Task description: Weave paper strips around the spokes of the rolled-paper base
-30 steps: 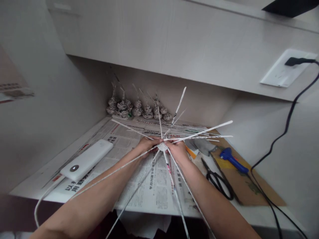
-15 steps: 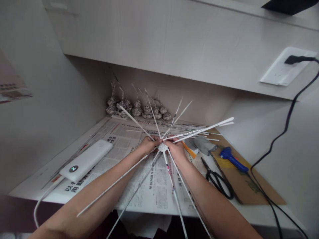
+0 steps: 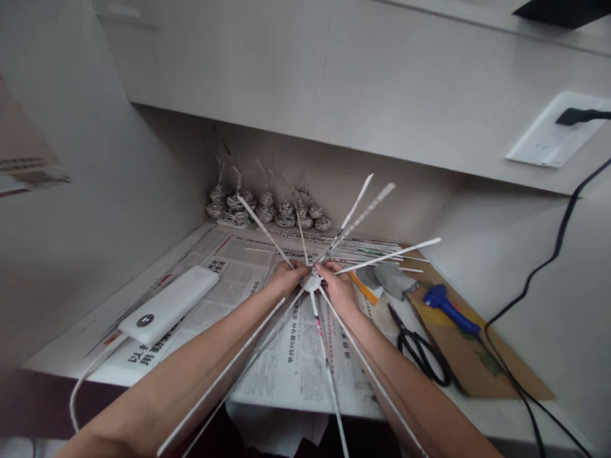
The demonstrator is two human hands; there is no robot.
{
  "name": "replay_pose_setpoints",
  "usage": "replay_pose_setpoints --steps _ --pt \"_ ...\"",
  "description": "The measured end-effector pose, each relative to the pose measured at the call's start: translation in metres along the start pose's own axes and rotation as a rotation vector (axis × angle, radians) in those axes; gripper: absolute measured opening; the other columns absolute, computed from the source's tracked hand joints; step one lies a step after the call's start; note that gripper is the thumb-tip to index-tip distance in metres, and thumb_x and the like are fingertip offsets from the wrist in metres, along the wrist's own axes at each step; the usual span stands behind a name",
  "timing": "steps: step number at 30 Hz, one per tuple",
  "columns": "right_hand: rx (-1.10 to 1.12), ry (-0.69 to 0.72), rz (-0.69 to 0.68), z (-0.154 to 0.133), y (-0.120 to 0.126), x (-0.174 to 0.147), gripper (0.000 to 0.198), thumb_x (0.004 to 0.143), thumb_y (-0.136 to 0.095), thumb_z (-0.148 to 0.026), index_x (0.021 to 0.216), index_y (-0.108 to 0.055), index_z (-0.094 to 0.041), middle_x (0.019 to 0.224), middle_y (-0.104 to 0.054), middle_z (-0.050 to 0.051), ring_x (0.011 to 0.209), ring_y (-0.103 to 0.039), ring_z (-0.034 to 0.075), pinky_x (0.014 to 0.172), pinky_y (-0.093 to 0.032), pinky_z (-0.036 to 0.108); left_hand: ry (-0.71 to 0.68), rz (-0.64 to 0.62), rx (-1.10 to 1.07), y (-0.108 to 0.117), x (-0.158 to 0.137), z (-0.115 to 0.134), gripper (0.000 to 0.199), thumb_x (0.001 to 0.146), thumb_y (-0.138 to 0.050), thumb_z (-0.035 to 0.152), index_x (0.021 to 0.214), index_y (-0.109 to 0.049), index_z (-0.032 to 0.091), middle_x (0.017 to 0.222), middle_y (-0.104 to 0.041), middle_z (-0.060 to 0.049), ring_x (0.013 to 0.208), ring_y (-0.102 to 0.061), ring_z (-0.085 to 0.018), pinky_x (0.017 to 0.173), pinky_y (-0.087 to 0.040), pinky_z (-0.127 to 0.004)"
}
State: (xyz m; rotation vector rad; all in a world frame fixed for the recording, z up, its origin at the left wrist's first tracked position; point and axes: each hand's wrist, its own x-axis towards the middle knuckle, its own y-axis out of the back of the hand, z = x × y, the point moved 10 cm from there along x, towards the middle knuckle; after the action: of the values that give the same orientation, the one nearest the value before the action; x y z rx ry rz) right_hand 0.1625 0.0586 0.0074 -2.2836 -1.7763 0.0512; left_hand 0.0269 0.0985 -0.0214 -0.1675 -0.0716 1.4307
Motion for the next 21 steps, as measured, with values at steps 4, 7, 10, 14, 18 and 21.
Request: replay_pose_setpoints --steps 4,7,10,14,18,21 --pt "-0.076 -0.009 -0.021 -0.001 -0.002 -0.001 0.030 0.065 -0.072 -0.047 0.071 -0.064 -0.018 0.054 -0.059 -0.004 0.049 -0.052 0.013 0.049 -0.041 0.025 -0.096 0.049 -0.020 0.005 0.000 0.015 0.022 0.058 -0.077 0.023 0.053 -0.057 0.017 0.048 -0.052 0.004 0.045 -0.046 -0.009 0.048 -0.033 -0.021" --pt "-0.262 0.042 -0.043 -0.007 -0.003 -0.003 0.029 0.070 -0.067 -0.046 0.074 -0.069 -0.018 0.056 -0.063 -0.002 0.051 -0.054 0.014 0.050 -0.041 0.025 -0.113 0.043 -0.056 0.004 0.000 0.016 0.021 0.058 -0.078 0.026 0.056 -0.060 0.016 0.052 -0.056 0.003 0.049 -0.049 -0.009 0.051 -0.036 -0.021" --pt "-0.372 0.118 -0.025 -0.017 -0.002 -0.004 0.025 0.069 -0.069 -0.042 0.075 -0.071 -0.018 0.063 -0.067 0.000 0.058 -0.060 0.016 0.056 -0.045 0.026 -0.107 0.021 -0.075 0.002 0.001 0.013 0.024 0.056 -0.080 0.029 0.058 -0.061 0.016 0.051 -0.057 0.004 0.048 -0.048 -0.009 0.049 -0.036 -0.021" --pt "-0.091 -0.059 -0.053 -0.006 -0.002 -0.002 0.034 0.066 -0.071 -0.043 0.089 -0.071 -0.018 0.069 -0.070 0.003 0.058 -0.063 0.018 0.054 -0.050 0.028 -0.046 0.056 -0.170 0.008 0.006 0.005 0.029 0.051 -0.083 0.031 0.057 -0.059 0.016 0.050 -0.057 0.003 0.046 -0.048 -0.009 0.048 -0.036 -0.022" --pt "0.120 -0.264 -0.090 0.009 -0.005 -0.002 0.023 0.066 -0.070 -0.032 0.083 -0.070 -0.017 0.068 -0.070 0.004 0.056 -0.062 0.016 0.050 -0.050 0.026 0.051 0.037 -0.308 0.009 0.011 -0.004 0.033 0.048 -0.084 0.033 0.061 -0.061 0.014 0.053 -0.061 0.000 0.048 -0.052 -0.011 0.051 -0.041 -0.024" --pt "0.122 -0.358 -0.178 0.018 -0.012 -0.007 0.021 0.060 -0.070 -0.019 0.081 -0.071 -0.017 0.067 -0.069 0.003 0.056 -0.059 0.013 0.051 -0.048 0.023 0.064 -0.009 -0.397 0.004 0.013 -0.007 0.036 0.046 -0.085 0.036 0.064 -0.062 0.015 0.056 -0.063 -0.001 0.051 -0.055 -0.012 0.054 -0.045 -0.026"
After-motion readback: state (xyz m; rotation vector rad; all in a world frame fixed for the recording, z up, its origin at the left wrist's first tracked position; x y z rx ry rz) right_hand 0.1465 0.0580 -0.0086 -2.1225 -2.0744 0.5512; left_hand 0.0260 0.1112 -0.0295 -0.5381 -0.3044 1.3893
